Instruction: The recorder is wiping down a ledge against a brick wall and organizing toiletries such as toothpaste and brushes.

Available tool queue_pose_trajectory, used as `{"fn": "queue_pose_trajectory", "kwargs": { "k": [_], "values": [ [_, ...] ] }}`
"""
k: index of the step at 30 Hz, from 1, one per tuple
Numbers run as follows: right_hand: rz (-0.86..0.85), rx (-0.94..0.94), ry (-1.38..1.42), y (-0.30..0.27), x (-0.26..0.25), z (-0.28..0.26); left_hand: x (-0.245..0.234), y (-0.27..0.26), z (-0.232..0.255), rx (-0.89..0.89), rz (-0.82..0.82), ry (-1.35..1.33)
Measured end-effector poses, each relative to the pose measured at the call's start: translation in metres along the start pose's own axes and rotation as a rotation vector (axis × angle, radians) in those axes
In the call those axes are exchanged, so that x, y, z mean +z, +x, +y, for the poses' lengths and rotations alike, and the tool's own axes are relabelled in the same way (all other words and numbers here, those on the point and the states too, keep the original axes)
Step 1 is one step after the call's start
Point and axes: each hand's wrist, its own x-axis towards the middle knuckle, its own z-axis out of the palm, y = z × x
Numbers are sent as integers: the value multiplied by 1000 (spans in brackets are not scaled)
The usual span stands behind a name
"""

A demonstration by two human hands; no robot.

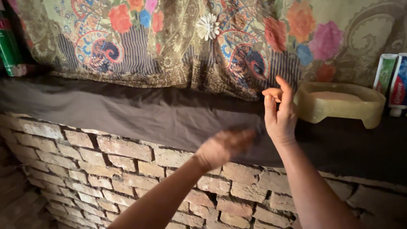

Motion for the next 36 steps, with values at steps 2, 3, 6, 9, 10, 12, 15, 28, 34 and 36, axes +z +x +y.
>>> {"fn": "queue_pose_trajectory", "kwargs": {
  "k": [2,3,6,9,10,12,15,28,34,36],
  "values": [
    [-5,-4,-14,0,0,-1,-7,-11,8,62,-51,-87],
    [-11,-11,-28,0,0,-1,-10,-16,11,123,-101,-172],
    [-15,-29,-41,1,1,0,-10,-22,0,144,-59,-192],
    [-31,-35,-87,3,2,-1,-41,-7,-25,46,-3,-84],
    [-34,-33,-85,3,1,-1,-48,-12,-29,42,-5,-85],
    [-54,-41,-72,4,2,-2,-63,-21,-39,-94,1,44],
    [-53,-37,-122,6,3,-4,-58,-55,-40,-107,-133,14],
    [-165,-242,-136,24,91,-71,-92,-75,-90,-174,76,124],
    [-122,-122,-98,20,111,-59,-65,-120,-84,-142,-294,-270],
    [-101,-57,-127,18,115,-53,-58,-121,-93,98,30,-47]
  ]
}}
